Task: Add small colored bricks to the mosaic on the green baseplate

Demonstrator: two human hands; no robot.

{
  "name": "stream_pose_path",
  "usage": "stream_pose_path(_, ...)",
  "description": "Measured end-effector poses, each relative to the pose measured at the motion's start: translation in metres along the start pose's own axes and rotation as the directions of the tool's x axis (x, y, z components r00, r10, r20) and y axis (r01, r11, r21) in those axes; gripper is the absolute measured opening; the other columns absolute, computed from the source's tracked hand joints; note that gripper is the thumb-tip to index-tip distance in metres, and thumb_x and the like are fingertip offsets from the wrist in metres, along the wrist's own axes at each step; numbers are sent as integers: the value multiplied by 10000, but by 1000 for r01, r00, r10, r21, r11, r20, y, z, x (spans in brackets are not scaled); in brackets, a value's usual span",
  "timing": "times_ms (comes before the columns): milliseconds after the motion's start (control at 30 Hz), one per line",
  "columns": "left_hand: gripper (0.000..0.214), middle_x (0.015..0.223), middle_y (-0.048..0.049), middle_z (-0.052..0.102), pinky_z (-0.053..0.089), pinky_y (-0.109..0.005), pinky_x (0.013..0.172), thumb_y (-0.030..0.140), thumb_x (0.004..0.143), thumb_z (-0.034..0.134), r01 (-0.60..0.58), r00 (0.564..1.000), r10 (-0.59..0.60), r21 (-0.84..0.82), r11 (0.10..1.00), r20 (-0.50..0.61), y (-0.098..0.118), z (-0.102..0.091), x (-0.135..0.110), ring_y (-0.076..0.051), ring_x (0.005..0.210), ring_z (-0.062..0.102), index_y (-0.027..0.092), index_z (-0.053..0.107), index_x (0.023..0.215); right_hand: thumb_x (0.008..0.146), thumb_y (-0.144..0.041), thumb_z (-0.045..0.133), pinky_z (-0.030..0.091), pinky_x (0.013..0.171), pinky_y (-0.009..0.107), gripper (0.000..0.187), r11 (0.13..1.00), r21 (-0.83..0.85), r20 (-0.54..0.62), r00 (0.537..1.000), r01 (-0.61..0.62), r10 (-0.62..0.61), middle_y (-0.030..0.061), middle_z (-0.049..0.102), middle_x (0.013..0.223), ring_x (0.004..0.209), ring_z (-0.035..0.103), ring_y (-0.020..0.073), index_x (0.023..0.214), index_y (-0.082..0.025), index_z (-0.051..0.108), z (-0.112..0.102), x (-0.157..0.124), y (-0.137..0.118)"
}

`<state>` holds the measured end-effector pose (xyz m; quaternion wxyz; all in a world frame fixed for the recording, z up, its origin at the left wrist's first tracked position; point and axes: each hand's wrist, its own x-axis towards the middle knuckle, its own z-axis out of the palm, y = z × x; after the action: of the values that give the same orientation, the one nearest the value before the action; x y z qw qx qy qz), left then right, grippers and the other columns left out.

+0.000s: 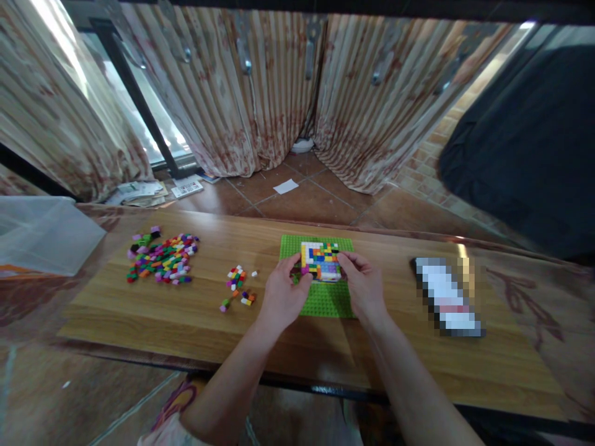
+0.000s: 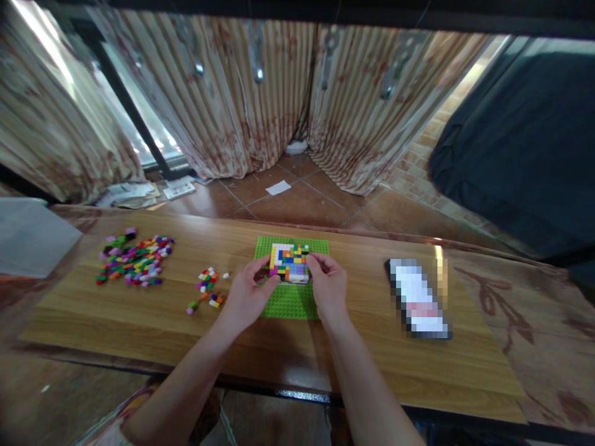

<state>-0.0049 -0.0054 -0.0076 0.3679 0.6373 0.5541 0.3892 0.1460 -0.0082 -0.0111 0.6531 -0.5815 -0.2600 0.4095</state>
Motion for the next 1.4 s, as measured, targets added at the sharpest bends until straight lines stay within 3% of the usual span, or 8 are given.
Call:
stream_pose_path(367, 448, 1169, -114, 654, 545, -345, 835, 189, 796, 606, -6, 998, 10, -65, 998, 64, -1, -2, -2, -200, 936, 652, 164, 575, 1242, 643, -552, 728, 451, 540, 273, 405, 993, -122, 10, 1000, 9, -8, 1, 657, 647, 538, 542, 128, 782, -174, 685, -10, -6, 2)
stream_pose_path(567, 377, 1168, -135, 657, 545, -357, 831, 295, 864, 561, -26, 999, 27, -28, 999, 35, 0, -1, -2, -224, 990, 649, 140, 592, 1206, 667, -545, 713, 476, 596, 289, 453, 977, -207, 5, 999, 45, -45, 48, 704, 822, 652, 603, 156, 908, -161, 694, -8, -10, 2)
stream_pose_path(667, 357, 1152, -122, 669, 528, -366, 887, 283, 871, 549, -46, 999, 46, -8, 999, 18, 0, 0, -2, -224, 1025, 642, 151, 596, 1199, 666, -523, 726, 492, 671, 326, 550, 909, -390, 64, 989, 147, -132, 89, 708, 986, 726, 621, 176, 1076, -160, 672, -9, -15, -1)
stream_pose_path(800, 350, 1136, -127, 677, 525, -373, 894, 265, 867, 548, -47, 999, 48, -3, 999, 21, 1, 0, -1, -222, 1003, 647, 138, 602, 1188, 658, -509, 737, 489, 703, 360, 639, 810, -543, 123, 975, 222, -185, 113, 707, 1032, 717, 603, 185, 1180, -155, 637, -10, -18, -4)
stream_pose_path(1000, 350, 1128, -122, 679, 547, -346, 809, 251, 861, 548, -26, 1000, 26, 13, 1000, 14, 5, -2, -2, -218, 962, 652, 145, 604, 1190, 683, -490, 710, 486, 735, 369, 586, 825, -525, 131, 978, 209, -164, 108, 703, 1051, 767, 613, 202, 1164, -163, 643, -9, -18, -3)
stream_pose_path(1400, 340, 1148, -116, 671, 549, -356, 846, 204, 842, 553, 2, 1000, -3, -57, 998, -21, -3, 2, 2, -220, 1018, 642, 145, 619, 1170, 675, -433, 702, 493, 740, 348, 561, 863, -459, 114, 977, 211, -179, 94, 704, 1033, 776, 618, 192, 1167, -168, 649, -2, -13, 4)
